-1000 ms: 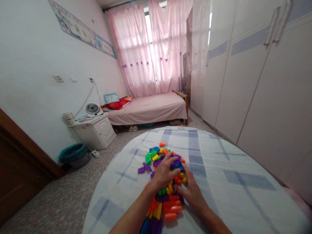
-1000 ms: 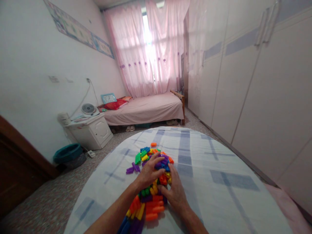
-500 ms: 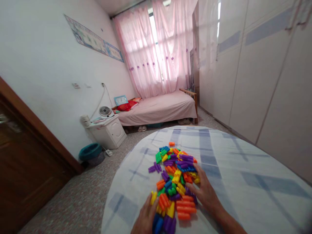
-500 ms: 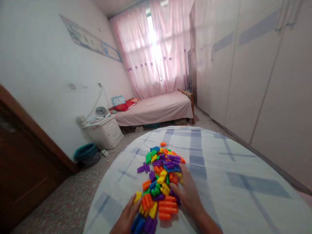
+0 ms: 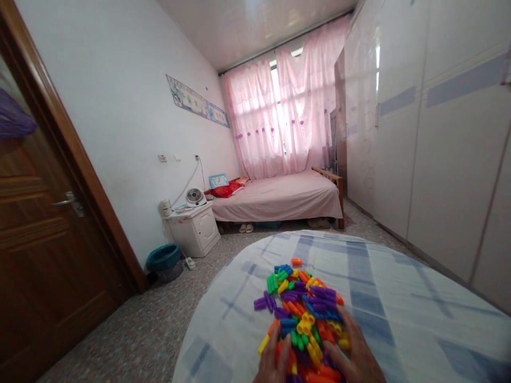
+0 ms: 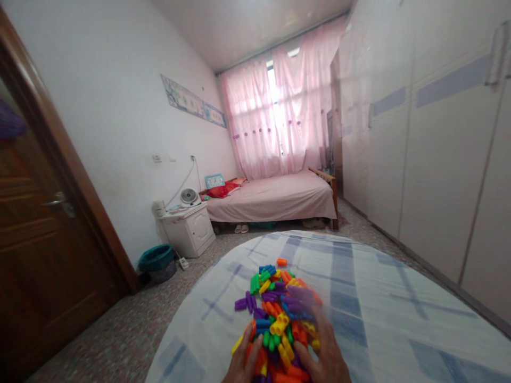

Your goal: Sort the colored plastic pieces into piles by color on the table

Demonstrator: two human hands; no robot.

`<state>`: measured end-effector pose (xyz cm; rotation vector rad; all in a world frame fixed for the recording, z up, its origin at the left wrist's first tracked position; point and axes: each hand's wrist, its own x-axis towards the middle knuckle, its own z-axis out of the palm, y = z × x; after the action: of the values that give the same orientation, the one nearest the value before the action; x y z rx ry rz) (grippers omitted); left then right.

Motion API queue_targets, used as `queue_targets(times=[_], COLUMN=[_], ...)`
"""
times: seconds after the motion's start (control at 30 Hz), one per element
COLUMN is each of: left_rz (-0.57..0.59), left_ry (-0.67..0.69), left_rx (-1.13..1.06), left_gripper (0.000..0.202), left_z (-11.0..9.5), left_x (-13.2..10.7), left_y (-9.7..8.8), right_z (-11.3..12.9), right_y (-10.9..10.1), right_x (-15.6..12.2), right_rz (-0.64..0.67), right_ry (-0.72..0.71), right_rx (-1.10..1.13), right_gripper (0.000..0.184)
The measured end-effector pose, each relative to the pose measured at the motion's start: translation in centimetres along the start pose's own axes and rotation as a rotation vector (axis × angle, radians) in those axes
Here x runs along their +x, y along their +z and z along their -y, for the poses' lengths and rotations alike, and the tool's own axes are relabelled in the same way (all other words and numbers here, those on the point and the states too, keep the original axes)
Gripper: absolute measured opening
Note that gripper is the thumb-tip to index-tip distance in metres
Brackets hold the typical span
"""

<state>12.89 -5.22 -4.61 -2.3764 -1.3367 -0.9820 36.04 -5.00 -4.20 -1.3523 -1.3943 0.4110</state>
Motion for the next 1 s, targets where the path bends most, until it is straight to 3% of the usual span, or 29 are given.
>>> queue_targets(times=[0.2,0.3,0.47,0.73,0.87,1.0], left_rz=[0.181,0.225,0.225,0.218,0.210,0.261], left_ry=[-0.105,-0.159,-0.135,-0.035,0.020,0.174], left_rx=[-0.279,-0.331,-0.405,-0.523,-0.552,-0.473], left_gripper=[0.085,0.073,0.058,0.049,0.052,0.049], left_z=[-2.6,-4.5,-6.9,-9.3,-9.5,-8.2], left_x=[3.5,6.4,11.2,16.4,15.2,9.2], left_y=[-0.8,-1.6,-2.7,-2.0,-3.5,-6.4], right_z=[1.1,2.1,3.4,3.7,3.2,2.9], right_y=[0.0,-0.3,-1.0,-1.6,-1.9,-2.4], right_x=[0.0,0.2,0.6,0.8,0.8,0.9], right_rz=[-0.074,-0.094,-0.145,-0.213,-0.245,-0.295], right_ry=[0.076,0.127,0.224,0.288,0.318,0.318], right_rx=[0.132,0.189,0.232,0.297,0.282,0.247], right_gripper=[0.060,0.056,0.058,0.058,0.058,0.054])
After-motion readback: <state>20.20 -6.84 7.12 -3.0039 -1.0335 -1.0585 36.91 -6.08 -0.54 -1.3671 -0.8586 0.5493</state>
